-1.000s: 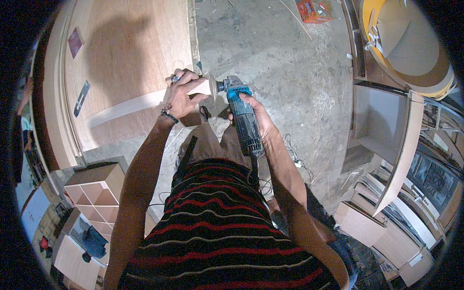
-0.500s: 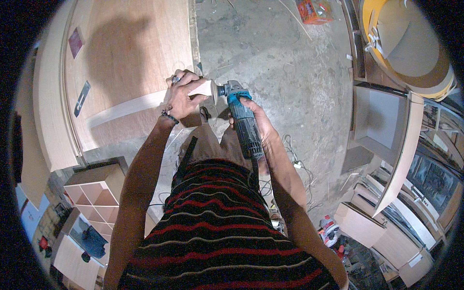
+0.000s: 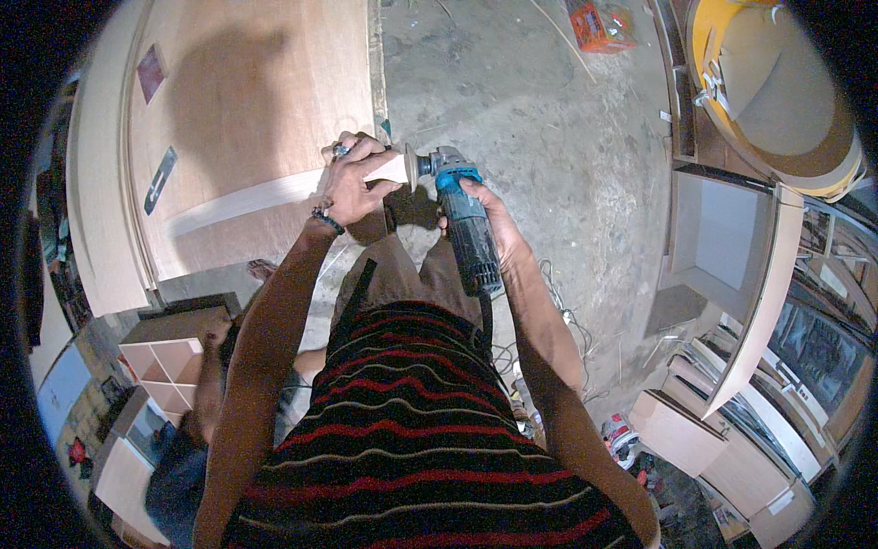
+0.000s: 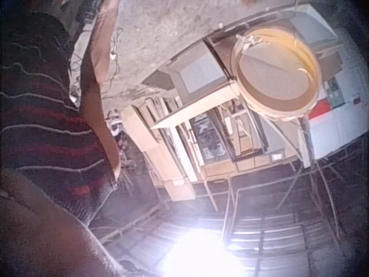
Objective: The person marks a wood piece with a pencil using a ruler, sands the edge of a wood board with an electric sander, and fits the board into a shelf unit to check for alignment.
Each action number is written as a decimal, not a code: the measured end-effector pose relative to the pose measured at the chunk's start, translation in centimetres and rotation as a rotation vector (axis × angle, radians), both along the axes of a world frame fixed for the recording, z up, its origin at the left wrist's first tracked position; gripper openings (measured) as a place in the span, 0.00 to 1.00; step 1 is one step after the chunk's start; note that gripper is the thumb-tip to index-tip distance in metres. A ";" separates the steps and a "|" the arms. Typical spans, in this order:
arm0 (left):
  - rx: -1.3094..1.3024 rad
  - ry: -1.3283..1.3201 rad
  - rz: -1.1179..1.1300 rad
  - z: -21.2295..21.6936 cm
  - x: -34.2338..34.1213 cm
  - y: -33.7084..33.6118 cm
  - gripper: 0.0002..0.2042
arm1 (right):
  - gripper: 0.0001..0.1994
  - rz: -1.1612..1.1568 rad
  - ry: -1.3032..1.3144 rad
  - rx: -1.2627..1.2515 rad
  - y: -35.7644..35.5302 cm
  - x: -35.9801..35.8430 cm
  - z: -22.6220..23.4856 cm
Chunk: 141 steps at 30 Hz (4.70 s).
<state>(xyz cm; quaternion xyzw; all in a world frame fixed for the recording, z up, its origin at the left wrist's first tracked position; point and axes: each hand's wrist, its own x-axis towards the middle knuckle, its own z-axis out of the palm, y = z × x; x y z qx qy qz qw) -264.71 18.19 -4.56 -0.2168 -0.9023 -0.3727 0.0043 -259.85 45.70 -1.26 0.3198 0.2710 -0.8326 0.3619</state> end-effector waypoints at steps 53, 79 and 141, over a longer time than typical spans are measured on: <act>-0.029 0.005 -0.007 1.1 -0.5 1.3 0.24 | 0.19 -0.008 0.021 0.006 1.1 -0.6 -0.7; -0.015 0.266 0.053 35.1 2.8 -7.5 0.24 | 0.34 -0.442 0.299 0.580 3.4 1.9 4.4; 0.472 -0.188 1.458 13.6 52.8 -26.0 0.17 | 0.27 0.632 0.696 0.593 -23.9 -12.2 -0.3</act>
